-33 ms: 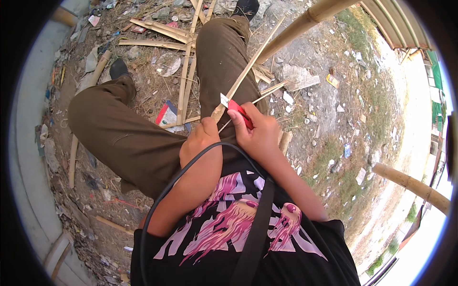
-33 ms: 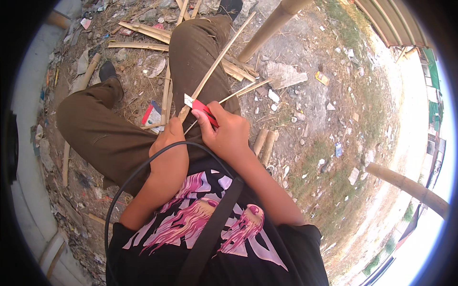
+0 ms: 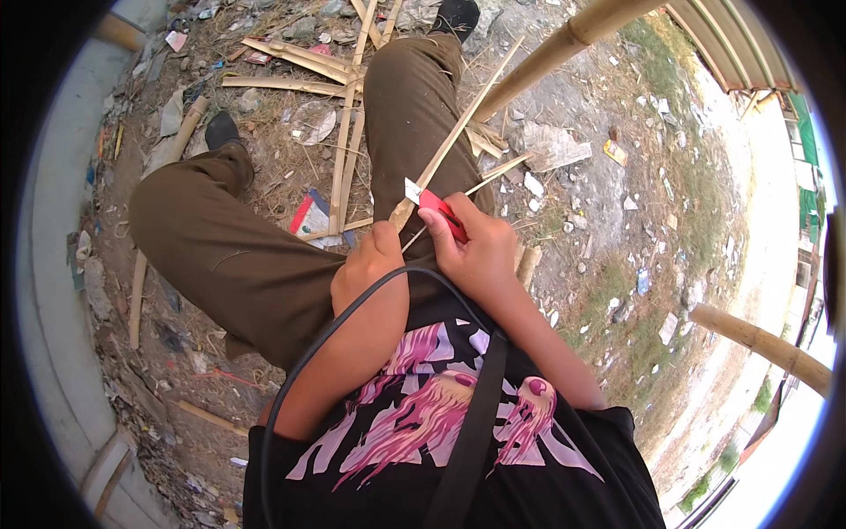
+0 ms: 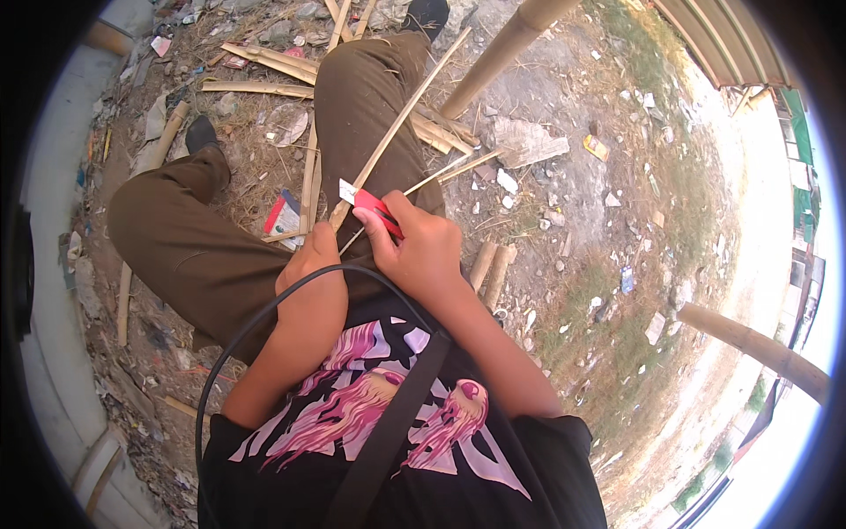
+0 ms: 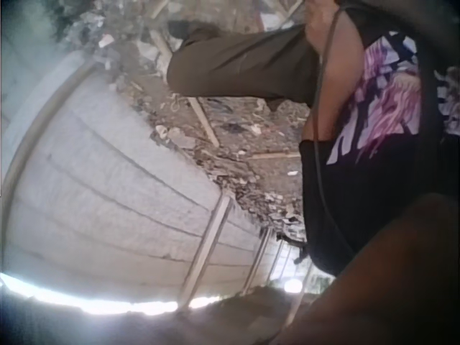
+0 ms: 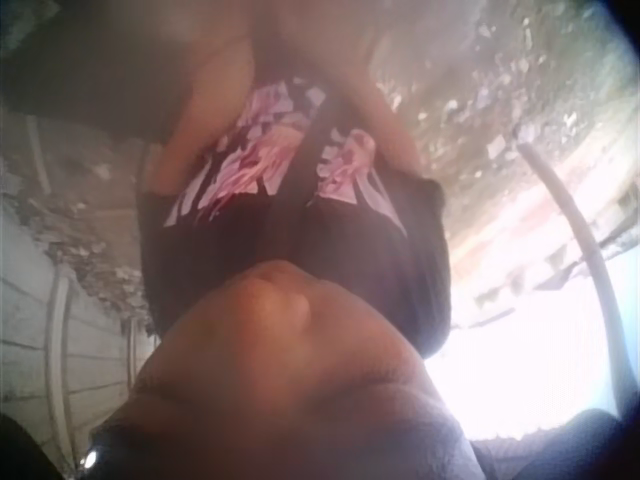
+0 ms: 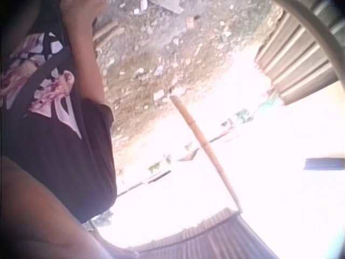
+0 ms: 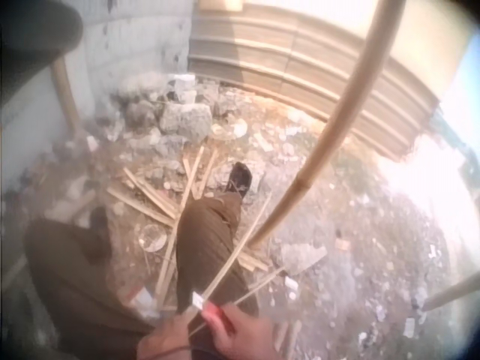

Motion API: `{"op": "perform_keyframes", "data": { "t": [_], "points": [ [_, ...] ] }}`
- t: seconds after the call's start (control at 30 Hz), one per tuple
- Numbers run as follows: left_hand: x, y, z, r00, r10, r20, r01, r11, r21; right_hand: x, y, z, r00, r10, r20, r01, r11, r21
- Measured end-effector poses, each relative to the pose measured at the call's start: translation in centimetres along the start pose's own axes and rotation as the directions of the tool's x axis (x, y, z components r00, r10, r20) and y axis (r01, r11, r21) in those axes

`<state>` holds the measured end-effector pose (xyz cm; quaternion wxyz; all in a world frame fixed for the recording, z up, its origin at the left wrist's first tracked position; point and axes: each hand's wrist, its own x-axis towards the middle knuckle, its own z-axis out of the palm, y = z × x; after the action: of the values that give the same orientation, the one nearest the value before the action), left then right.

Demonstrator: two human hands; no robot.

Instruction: The person sits on the ground and uses a red utility knife to shave thin strips from a piece of wood held against their leg. They repeatedly scrape the blade along the wood to create shavings, which fall to the ground.

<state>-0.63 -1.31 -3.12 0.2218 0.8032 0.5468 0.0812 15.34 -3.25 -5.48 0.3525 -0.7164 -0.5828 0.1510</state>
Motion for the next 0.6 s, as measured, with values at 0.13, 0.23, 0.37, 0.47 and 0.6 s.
{"op": "perform_keyframes", "data": {
  "t": [0.13,0.23,0.37,0.47,0.6],
  "points": [
    [0.5,-0.1,-2.4,0.99,0.022,0.138,0.014,0.967,-0.255,0.0,0.2,-0.5,1.0,-0.009,0.014,0.009,0.999,0.039],
    [0.5,-0.7,-4.2,0.964,0.045,0.263,0.098,0.857,-0.506,-0.1,0.6,-1.0,0.998,-0.003,0.07,-0.004,0.995,0.099],
    [0.1,-2.9,-3.9,0.873,-0.014,0.487,0.335,0.743,-0.58,0.3,0.3,-1.7,0.989,-0.021,0.146,0.001,0.99,0.139],
    [0.0,-2.7,-3.6,0.904,-0.011,0.428,0.291,0.749,-0.595,0.4,0.9,-2.0,0.978,-0.062,0.198,0.025,0.982,0.185],
    [0.8,-1.9,-3.0,0.939,-0.052,0.341,0.252,0.778,-0.576,0.3,0.2,-2.6,0.968,-0.095,0.232,0.066,0.989,0.129]
  ]
}}
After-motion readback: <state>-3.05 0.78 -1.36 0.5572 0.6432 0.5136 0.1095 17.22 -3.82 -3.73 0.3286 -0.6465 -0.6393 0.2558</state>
